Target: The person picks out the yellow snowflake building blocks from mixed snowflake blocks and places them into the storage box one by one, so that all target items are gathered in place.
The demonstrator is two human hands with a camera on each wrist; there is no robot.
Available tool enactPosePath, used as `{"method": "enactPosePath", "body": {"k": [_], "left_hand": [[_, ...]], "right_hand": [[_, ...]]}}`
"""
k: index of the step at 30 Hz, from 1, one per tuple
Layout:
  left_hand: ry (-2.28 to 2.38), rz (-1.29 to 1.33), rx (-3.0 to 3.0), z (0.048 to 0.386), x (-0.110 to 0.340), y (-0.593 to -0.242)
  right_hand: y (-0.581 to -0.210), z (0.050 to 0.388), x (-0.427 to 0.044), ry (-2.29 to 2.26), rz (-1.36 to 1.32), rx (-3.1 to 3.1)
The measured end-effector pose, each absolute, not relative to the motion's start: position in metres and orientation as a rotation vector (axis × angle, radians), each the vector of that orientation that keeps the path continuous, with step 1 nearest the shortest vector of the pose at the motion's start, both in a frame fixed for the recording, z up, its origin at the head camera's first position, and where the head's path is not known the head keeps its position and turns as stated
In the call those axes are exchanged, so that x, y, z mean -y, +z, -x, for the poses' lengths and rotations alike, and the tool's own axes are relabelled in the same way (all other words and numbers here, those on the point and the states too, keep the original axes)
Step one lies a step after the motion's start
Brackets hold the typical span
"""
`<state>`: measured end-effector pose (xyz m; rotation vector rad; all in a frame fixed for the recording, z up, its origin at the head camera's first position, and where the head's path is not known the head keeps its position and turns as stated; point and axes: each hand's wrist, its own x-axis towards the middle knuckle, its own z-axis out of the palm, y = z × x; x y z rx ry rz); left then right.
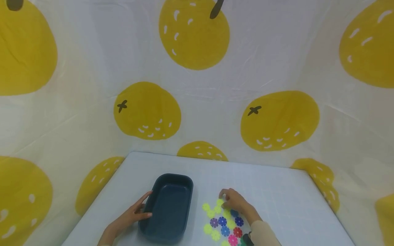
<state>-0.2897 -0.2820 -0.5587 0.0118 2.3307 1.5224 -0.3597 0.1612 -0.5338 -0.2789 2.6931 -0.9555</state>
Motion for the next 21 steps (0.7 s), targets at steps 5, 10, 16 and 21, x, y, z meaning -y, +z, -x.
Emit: {"method": "enactPosePath", "body": {"k": [5, 10, 16, 21], "left_hand": [[1.523, -0.028, -2.327, 0.2899, 0.2825, -0.5586], [1.515, -0.011, -2.333, 0.2905, 0.2824, -0.5585], [1.507, -0.014, -2.343, 0.2905, 0.2830, -0.5594], [1.523, -0.002, -2.336, 0.2903, 0.2823, -0.5597]], "right_hand": [[-0.5364, 0.3604, -0.1576, -0.967, 0.304, -2.737], [-0.5376, 0.3615, -0.1546, -0.955, 0.324, -2.754], [-0.5375, 0.3598, -0.1552, -0.967, 0.340, -2.744], [-0.5351, 0.3574, -0.1576, -0.972, 0.382, -2.756]]}}
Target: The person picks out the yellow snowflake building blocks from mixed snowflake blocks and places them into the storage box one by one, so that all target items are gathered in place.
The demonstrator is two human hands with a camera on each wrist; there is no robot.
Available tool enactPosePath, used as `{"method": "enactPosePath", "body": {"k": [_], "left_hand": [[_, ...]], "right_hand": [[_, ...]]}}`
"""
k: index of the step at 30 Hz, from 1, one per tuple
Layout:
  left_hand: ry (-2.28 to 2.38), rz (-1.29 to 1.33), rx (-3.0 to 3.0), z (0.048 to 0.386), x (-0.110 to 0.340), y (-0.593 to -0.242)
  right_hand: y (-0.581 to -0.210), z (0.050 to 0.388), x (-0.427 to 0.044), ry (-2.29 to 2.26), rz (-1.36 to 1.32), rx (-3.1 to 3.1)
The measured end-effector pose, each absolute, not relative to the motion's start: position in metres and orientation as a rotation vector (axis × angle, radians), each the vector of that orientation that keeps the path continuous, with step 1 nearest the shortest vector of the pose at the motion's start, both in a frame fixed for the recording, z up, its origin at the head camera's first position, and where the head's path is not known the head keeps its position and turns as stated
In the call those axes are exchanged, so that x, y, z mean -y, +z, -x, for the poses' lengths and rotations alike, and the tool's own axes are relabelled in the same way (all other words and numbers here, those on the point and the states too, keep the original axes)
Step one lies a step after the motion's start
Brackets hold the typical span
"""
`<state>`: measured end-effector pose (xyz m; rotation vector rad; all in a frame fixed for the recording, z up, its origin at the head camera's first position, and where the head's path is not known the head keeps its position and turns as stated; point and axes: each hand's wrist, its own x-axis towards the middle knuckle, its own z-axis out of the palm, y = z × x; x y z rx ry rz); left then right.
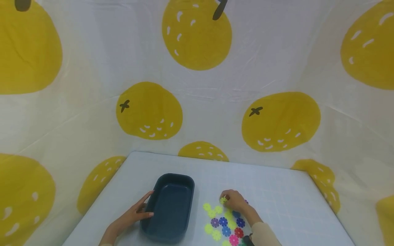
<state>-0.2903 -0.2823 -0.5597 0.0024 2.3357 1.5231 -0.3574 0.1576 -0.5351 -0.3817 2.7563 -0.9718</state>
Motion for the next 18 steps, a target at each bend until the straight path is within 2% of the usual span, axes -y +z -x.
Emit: {"method": "enactPosePath", "body": {"k": [5, 14, 18], "left_hand": [[1.523, -0.006, -2.344, 0.290, 0.282, -0.560], [1.528, -0.008, -2.337, 0.289, 0.281, -0.559], [1.526, -0.002, -2.338, 0.288, 0.280, -0.559]], "right_hand": [[-0.530, 0.355, -0.160, -1.109, 0.357, -2.741], [-0.518, 0.357, -0.154, -1.629, -0.002, -2.444], [-0.508, 0.358, -0.149, -1.749, -0.083, -2.290]]}}
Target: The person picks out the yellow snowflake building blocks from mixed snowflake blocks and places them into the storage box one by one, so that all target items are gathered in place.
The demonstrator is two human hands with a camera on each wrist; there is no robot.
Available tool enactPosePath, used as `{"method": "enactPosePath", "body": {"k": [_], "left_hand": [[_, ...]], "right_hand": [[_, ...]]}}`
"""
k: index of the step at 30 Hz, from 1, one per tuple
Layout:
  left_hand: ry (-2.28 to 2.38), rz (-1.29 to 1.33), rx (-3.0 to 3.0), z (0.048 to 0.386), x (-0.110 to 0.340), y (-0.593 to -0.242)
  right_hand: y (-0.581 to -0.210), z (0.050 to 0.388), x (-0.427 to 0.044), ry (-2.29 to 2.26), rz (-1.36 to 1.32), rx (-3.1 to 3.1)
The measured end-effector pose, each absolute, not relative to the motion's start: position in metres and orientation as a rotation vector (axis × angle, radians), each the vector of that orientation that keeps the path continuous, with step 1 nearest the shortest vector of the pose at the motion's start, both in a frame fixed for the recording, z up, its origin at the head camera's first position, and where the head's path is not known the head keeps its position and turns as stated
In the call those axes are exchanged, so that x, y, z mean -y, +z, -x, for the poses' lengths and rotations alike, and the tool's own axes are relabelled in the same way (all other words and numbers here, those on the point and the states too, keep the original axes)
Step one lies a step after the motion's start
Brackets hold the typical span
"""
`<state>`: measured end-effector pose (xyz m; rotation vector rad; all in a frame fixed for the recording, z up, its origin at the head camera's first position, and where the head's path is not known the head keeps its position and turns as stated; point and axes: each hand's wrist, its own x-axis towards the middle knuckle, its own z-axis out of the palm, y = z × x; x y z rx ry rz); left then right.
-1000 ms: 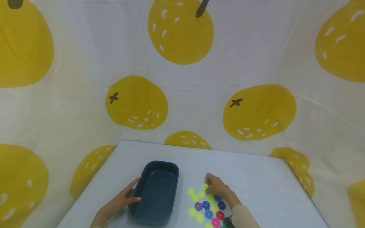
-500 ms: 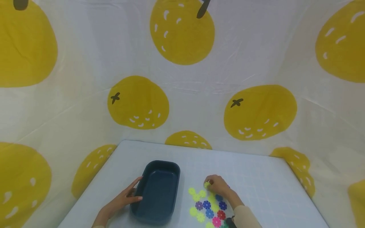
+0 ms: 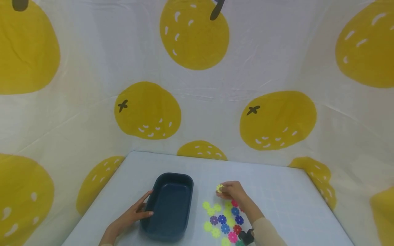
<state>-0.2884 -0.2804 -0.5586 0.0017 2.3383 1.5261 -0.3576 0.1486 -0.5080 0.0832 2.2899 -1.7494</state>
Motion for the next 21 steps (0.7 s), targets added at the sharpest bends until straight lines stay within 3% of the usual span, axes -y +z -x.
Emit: {"method": "enactPosePath", "body": {"k": [21], "left_hand": [[1.542, -0.034, -2.342, 0.286, 0.280, -0.559]], "right_hand": [[-0.467, 0.354, -0.093, -1.867, -0.036, -2.010]]}}
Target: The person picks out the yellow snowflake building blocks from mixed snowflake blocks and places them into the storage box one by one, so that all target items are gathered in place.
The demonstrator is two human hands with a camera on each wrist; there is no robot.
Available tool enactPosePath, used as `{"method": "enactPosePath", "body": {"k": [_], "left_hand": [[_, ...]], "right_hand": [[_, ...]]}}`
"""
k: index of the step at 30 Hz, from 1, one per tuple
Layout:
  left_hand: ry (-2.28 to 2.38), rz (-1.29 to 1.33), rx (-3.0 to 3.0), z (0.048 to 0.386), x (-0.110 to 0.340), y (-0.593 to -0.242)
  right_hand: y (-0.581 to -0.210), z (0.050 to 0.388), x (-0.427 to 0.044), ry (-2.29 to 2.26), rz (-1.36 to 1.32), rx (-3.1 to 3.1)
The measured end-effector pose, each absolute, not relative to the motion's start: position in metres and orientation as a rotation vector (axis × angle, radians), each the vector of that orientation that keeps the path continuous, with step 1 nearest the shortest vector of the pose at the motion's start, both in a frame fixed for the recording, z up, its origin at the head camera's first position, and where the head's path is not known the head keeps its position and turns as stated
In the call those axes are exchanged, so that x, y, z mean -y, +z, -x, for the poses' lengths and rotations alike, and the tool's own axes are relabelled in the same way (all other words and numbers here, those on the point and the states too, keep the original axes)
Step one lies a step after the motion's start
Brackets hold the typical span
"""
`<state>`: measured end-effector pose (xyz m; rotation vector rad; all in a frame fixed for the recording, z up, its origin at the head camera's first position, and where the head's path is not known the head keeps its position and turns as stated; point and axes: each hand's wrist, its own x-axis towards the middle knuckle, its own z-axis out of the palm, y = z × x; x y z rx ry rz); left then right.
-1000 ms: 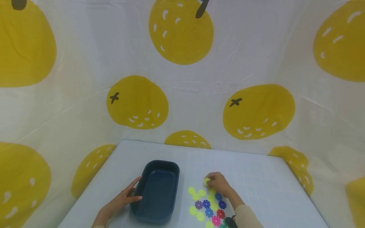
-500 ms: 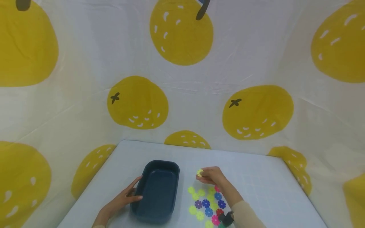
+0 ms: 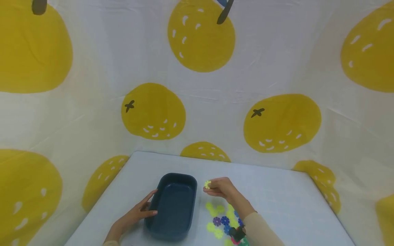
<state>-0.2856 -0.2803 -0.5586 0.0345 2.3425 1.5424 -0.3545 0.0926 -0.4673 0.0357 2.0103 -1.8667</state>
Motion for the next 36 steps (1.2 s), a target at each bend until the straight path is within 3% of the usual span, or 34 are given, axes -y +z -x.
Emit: {"method": "enactPosePath", "body": {"k": [36], "left_hand": [[1.592, -0.056, -2.306, 0.286, 0.281, -0.559]], "right_hand": [[-0.459, 0.356, -0.012, -1.779, 0.038, -2.028]]}}
